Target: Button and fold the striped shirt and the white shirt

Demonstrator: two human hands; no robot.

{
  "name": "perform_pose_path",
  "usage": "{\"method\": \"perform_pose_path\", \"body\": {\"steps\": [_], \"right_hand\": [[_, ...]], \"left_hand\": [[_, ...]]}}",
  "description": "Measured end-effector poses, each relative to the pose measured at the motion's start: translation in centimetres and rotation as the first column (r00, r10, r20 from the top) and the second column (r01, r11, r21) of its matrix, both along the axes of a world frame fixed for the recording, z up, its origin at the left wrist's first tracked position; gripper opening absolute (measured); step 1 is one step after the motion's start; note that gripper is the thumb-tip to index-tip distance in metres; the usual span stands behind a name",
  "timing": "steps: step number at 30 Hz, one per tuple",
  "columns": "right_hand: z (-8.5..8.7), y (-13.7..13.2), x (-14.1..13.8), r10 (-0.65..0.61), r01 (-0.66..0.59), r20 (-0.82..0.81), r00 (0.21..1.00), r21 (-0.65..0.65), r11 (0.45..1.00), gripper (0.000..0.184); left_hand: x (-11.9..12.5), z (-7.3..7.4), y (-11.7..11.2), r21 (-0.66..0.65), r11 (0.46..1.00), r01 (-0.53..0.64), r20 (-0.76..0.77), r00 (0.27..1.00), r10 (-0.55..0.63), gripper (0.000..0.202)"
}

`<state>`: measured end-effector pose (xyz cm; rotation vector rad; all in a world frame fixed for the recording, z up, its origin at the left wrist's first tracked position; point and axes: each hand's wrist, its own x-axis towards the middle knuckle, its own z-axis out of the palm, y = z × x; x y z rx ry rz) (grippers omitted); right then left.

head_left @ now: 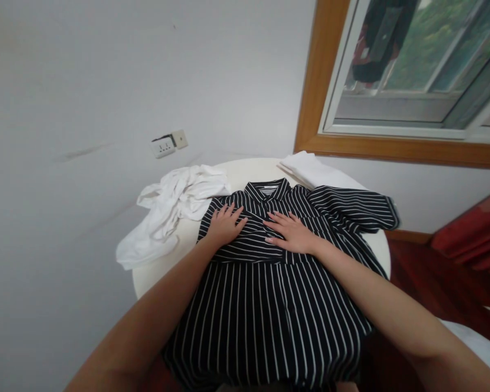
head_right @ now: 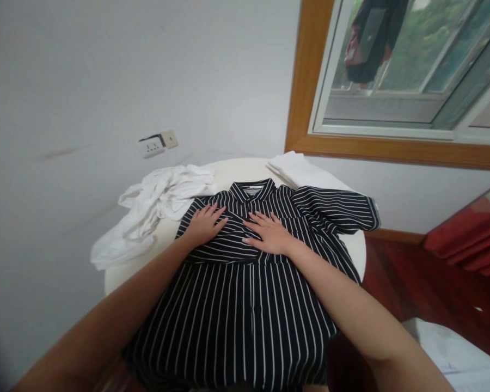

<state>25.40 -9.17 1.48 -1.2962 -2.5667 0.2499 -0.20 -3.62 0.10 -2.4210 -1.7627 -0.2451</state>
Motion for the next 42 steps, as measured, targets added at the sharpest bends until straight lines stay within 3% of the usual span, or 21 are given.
{"method": "perform_pose_path", "body": {"steps": [9,13,15,17,20,23,30,38,40,42], "right_hand": [[0.8,0.3,1.7,0.029,-0.029,-0.004,1.000,-0.149,0.988,0.067],[1.9,2.0,3.6,0.025,-0.053,-0.195,0.980,-0.140,0.989,0.044],[2.8,3.5,5.5,-0.073,0.068,-0.308,0.949,-0.026,0.997,0.037],[3.9,5.1,8.0,-0.230,0.287,-0.336,0.913,0.131,0.949,0.036],[5.3,7.2,12.1,-0.496,0.514,-0.138,0.857,0.284,0.809,0.039],[6.0,8.3,14.9,-0.669,0.620,0.094,0.737,0.299,0.725,0.042],[5.9,8.3,16.7,-0.667,0.599,0.351,0.657,0.294,0.745,0.041],[5.0,6.1,18.7,-0.764,0.656,0.400,0.506,0.397,0.642,0.044],[5.0,5.6,19.3,-0.771,0.662,0.385,0.507,0.399,0.635,0.042],[5.5,5.1,19.4,-0.746,0.637,0.357,0.562,0.389,0.666,0.038]], "left_hand": [[-0.9,-0.2,0.8,0.050,0.998,-0.044,-0.015,0.999,0.044,0.064],[-1.0,-0.5,1.1,0.065,0.996,-0.054,-0.030,0.998,0.056,0.065],[-0.9,-0.6,1.2,0.066,0.996,-0.052,-0.027,0.998,0.054,0.065],[-0.9,-0.6,1.2,0.068,0.996,-0.048,-0.016,0.999,0.049,0.066],[-0.9,-0.7,1.2,0.072,0.996,-0.049,0.005,0.999,0.049,0.066],[-0.8,-0.7,1.2,0.075,0.996,-0.055,0.022,0.998,0.054,0.065],[-0.7,-0.5,0.9,0.066,0.997,-0.049,0.064,0.997,0.045,0.065],[-0.6,-0.2,0.6,0.061,0.997,-0.047,0.080,0.996,0.043,0.062],[-0.5,-0.2,0.6,0.063,0.997,-0.051,0.081,0.996,0.046,0.063],[-0.5,-0.2,0.6,0.065,0.997,-0.052,0.082,0.996,0.046,0.063]]}}
